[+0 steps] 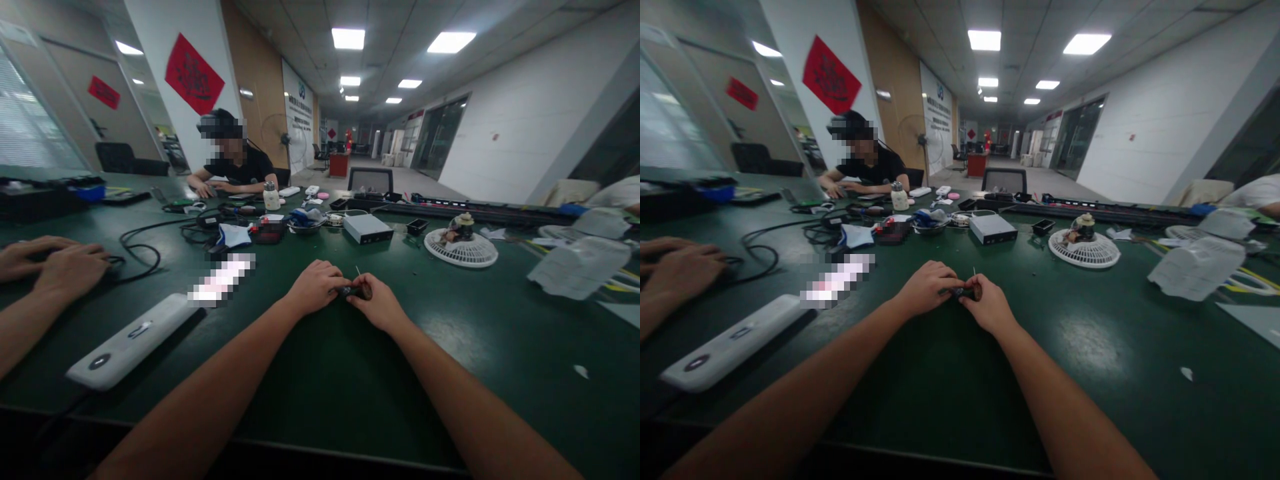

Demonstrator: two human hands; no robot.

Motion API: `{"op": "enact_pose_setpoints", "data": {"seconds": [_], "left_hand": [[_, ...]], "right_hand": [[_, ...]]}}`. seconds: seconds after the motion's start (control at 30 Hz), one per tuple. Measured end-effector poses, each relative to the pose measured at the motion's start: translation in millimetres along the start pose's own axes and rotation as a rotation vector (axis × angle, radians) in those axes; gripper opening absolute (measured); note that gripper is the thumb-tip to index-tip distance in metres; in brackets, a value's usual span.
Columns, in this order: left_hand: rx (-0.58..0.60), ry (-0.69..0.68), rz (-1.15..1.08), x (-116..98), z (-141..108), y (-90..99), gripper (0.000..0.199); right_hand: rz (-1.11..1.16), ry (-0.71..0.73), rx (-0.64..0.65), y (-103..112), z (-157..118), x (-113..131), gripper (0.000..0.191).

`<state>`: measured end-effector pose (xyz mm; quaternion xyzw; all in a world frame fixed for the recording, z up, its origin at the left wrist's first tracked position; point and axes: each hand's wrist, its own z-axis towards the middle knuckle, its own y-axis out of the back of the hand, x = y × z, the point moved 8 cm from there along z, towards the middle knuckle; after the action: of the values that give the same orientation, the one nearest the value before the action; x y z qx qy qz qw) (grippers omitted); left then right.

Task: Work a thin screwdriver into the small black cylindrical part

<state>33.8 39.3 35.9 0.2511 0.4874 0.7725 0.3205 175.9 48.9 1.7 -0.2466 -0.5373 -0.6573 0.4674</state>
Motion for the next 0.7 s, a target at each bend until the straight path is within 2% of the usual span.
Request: {"op": "enact_pose_setpoints", "data": {"seconds": [0.23, 0.4, 0.6, 0.7], "left_hand": [[0.02, -0.007, -0.05, -7, 0, -1.0, 0.032], [0.042, 0.056, -0.102, 1, -1, -5.4, 0.036], [0.036, 0.131, -0.143, 11, -3, -6.7, 0.036], [0.022, 0.141, -0.15, 11, -4, -5.4, 0.036]], "right_hand": [[-0.109, 0.016, 0.028, -1, -1, 5, 0.029], [-0.108, 0.006, 0.023, 9, 1, 1, 0.03], [0.069, 0.0, 0.03, 15, 7, -12, 0.024], [0.232, 0.008, 0.028, 10, 9, -14, 0.029]]}}
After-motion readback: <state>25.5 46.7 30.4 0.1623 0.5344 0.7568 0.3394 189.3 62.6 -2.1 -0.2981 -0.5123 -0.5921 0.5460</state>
